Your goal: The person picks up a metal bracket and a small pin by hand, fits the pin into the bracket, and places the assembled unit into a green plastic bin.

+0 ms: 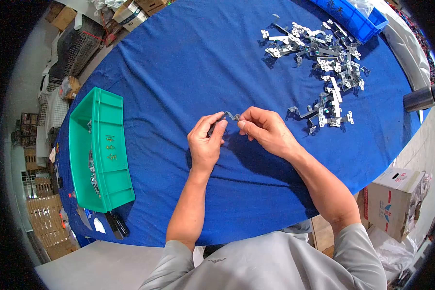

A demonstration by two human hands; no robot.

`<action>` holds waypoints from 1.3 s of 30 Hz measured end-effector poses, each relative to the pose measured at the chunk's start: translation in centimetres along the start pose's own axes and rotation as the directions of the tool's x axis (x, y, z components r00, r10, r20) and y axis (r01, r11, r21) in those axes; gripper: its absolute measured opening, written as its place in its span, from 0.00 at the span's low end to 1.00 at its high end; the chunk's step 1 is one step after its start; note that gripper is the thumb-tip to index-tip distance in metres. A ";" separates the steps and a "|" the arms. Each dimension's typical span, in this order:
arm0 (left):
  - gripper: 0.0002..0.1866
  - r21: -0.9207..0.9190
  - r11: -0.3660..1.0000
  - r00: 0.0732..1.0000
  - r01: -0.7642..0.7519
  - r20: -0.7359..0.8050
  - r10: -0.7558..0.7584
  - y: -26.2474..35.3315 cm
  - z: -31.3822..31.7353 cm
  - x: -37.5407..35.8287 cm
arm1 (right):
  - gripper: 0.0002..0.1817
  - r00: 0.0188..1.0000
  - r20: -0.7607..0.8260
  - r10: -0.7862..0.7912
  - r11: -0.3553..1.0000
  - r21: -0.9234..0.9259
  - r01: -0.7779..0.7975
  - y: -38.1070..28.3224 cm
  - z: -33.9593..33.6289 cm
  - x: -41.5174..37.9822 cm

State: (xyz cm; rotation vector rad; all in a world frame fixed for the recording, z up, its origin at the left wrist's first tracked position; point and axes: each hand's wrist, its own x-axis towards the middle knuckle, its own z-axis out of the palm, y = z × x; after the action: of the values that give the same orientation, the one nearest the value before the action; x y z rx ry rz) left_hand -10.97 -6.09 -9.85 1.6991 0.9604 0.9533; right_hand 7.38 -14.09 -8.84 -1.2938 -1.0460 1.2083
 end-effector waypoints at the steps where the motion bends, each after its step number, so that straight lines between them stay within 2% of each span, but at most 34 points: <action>1: 0.10 -0.003 1.000 1.000 0.000 0.003 0.000 0.2 0.0 0.0 | 0.12 1.000 -0.006 -0.008 1.000 -0.005 0.008 -0.1 0.0 0.0; 3: 0.10 -0.006 1.000 1.000 -0.023 0.012 0.023 0.2 -0.1 0.0 | 0.12 1.000 -0.019 -0.023 1.000 -0.016 0.023 -0.3 0.0 -0.1; 5: 0.11 -0.006 0.998 0.998 -0.065 0.023 0.066 0.2 -0.2 0.1 | 0.11 0.998 -0.051 -0.026 0.995 -0.093 0.022 0.1 0.0 0.0; 8: 0.12 0.067 0.976 0.978 -0.207 0.003 0.207 0.0 -0.2 0.5 | 0.10 0.993 -0.087 -0.078 0.968 -0.245 0.055 0.1 0.0 -0.1; 9: 0.12 0.075 0.976 0.979 -0.204 0.008 0.204 0.0 -0.2 0.5 | 0.10 0.990 -0.094 -0.104 0.951 -0.300 0.071 0.0 0.0 -0.2; 12: 0.12 0.099 0.974 0.979 -0.205 0.018 0.205 0.3 -0.3 0.5 | 0.10 0.991 -0.121 -0.052 0.961 -0.276 0.017 -0.1 0.0 -0.2; 15: 0.13 0.129 0.965 0.973 -0.229 0.020 0.228 0.4 -0.2 0.4 | 0.10 0.996 -0.091 -0.004 0.984 -0.177 -0.012 0.3 0.0 -0.1; 18: 0.13 0.177 0.948 0.964 -0.266 0.026 0.266 0.4 -0.1 0.4 | 0.10 0.996 -0.082 -0.029 0.993 -0.116 0.020 -0.2 0.0 -0.1; 24: 0.13 0.212 0.925 0.949 -0.314 0.065 0.308 0.7 -0.1 0.3 | 0.08 0.997 -0.045 -0.058 0.974 -0.222 0.046 0.1 -0.3 0.0; 27: 0.13 0.198 0.917 0.938 -0.347 0.087 0.336 0.4 -0.1 0.4 | 0.08 0.957 -0.095 -0.275 0.902 -0.371 0.222 0.5 -0.1 0.1; 29: 0.13 0.182 0.919 0.936 -0.351 0.104 0.337 0.3 -0.2 0.5 | 0.09 0.950 -0.151 -0.273 0.938 -0.261 0.228 0.8 -0.1 0.3; 30: 0.13 0.190 0.922 0.941 -0.338 0.102 0.324 0.4 -0.1 0.5 | 0.09 0.946 -0.179 -0.269 0.951 -0.205 0.232 0.7 -0.1 0.4; 32: 0.12 0.205 0.928 0.950 -0.312 0.099 0.297 0.9 0.0 0.3 | 0.09 0.973 -0.209 -0.094 0.994 0.030 0.102 0.0 -0.2 0.2; 33: 0.12 0.149 0.967 0.978 -0.205 0.055 0.199 0.8 0.0 0.2 | 0.09 0.978 -0.208 -0.004 0.988 0.149 0.035 -0.3 -0.3 0.1; 34: 0.12 0.088 0.991 0.995 -0.097 0.017 0.095 0.6 0.1 0.1 | 0.10 0.982 -0.190 0.015 0.984 0.177 0.020 -0.2 -0.4 0.2; 35: 0.12 0.023 1.000 1.000 0.012 -0.015 -0.011 0.3 0.0 0.0 | 0.10 0.986 -0.166 0.011 0.987 0.162 0.017 -0.1 -0.3 0.2; 36: 0.13 -0.011 0.999 0.999 0.049 -0.003 -0.049 -0.2 -0.1 0.1 | 0.10 0.990 -0.141 0.007 0.989 0.148 0.014 0.1 -0.2 0.2; 37: 0.13 -0.019 0.998 0.998 0.057 0.000 -0.057 -0.4 -0.2 0.0 | 0.10 0.993 -0.117 0.004 0.991 0.133 0.011 0.3 -0.1 0.2; 39: 0.14 -0.035 0.997 0.997 0.075 0.008 -0.075 -0.5 -0.2 0.0 | 0.11 0.991 -0.108 -0.074 0.997 -0.011 0.074 1.2 0.2 0.3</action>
State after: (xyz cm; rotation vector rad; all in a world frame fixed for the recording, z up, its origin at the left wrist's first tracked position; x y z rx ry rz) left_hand -11.23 -5.93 -10.23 1.6245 0.9905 0.9103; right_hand 7.16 -13.89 -10.07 -1.2997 -1.0113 1.0679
